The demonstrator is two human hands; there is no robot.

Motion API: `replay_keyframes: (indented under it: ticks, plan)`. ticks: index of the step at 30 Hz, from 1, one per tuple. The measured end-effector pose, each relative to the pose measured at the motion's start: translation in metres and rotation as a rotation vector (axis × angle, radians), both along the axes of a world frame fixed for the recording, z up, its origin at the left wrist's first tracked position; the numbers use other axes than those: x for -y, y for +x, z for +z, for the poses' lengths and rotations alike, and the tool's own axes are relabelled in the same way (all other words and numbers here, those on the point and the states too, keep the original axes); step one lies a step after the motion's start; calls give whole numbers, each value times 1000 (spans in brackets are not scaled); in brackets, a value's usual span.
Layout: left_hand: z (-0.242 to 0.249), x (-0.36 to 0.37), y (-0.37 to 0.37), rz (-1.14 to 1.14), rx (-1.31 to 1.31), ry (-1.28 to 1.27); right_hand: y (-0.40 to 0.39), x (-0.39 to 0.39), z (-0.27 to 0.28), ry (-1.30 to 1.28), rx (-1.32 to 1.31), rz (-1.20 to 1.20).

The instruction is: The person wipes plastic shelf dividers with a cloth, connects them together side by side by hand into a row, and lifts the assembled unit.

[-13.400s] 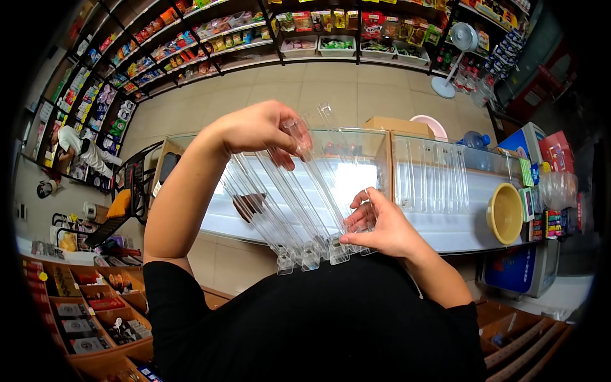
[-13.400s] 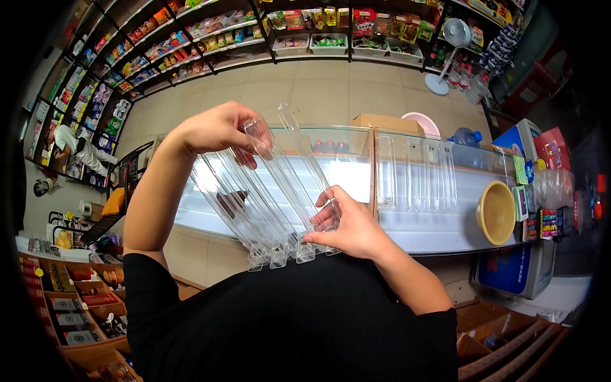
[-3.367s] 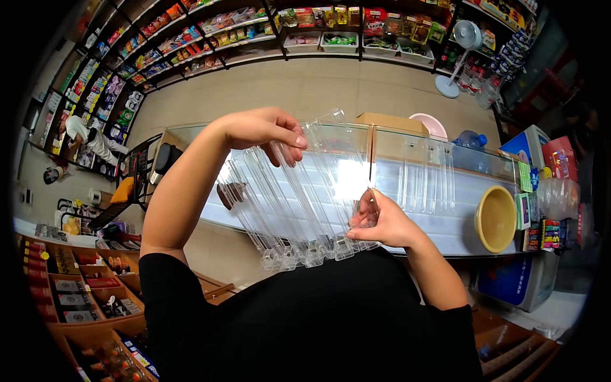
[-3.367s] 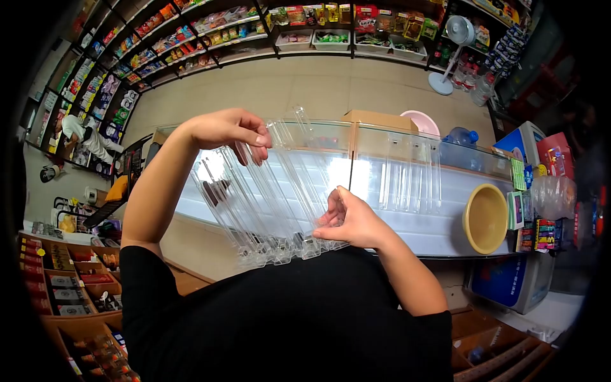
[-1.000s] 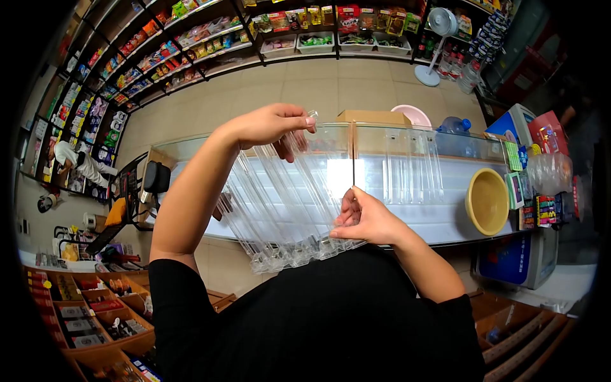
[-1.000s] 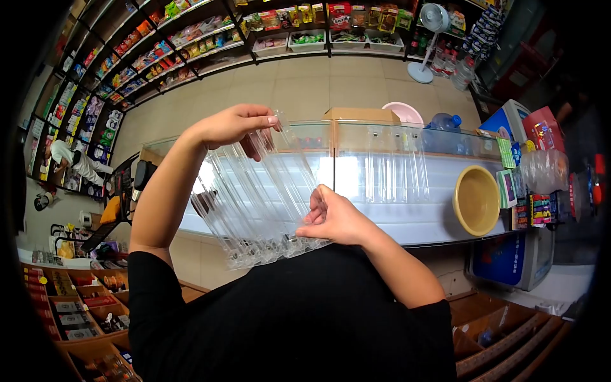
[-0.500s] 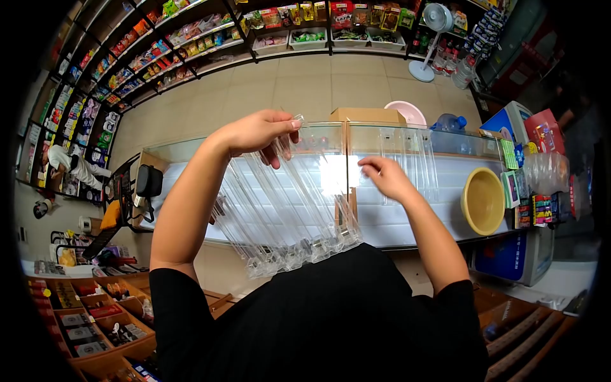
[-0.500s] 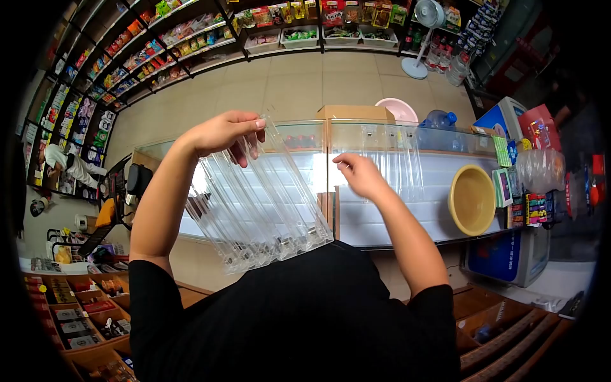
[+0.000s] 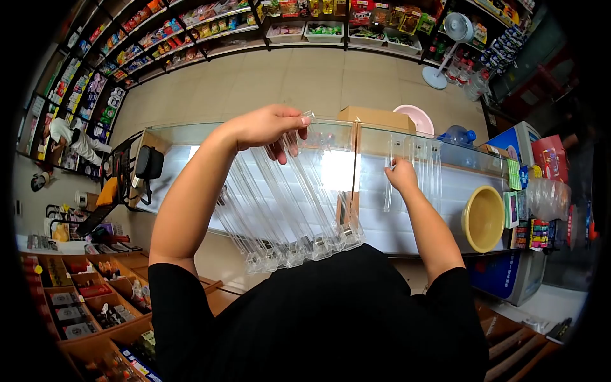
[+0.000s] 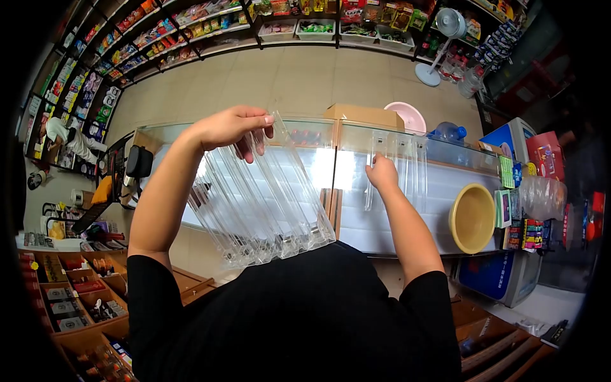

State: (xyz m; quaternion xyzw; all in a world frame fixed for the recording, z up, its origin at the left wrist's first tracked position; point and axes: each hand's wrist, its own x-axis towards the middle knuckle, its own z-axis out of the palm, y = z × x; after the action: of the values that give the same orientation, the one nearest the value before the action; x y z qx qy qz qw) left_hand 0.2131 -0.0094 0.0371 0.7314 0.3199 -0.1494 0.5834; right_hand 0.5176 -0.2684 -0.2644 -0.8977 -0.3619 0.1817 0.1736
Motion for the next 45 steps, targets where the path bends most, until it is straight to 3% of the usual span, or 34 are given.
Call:
replay_keyframes:
  ticks: [8,16,25,27,35,40,45]
  plan:
    - [-3,-1,2,-8,-20,4,-14,9,-1,74,46,-45]
    - [-5,-3,2,-28,5,-4,-56,30,63,273,17,11]
    - [-5,1,3,-53,40,-17,-85,38,121,526,-258,50]
    - [-3,3,3,-49,43,-17,-90,39,130,592,-439,26]
    - [6,8,-1,-52,43,11,-114,43,193,883,-755,-21]
    - [12,10,-4,-54,44,26,-103,48,184,827,-817,46]
    - [9,8,-5,-50,53,30,-98,57,185,887,-1033,-36]
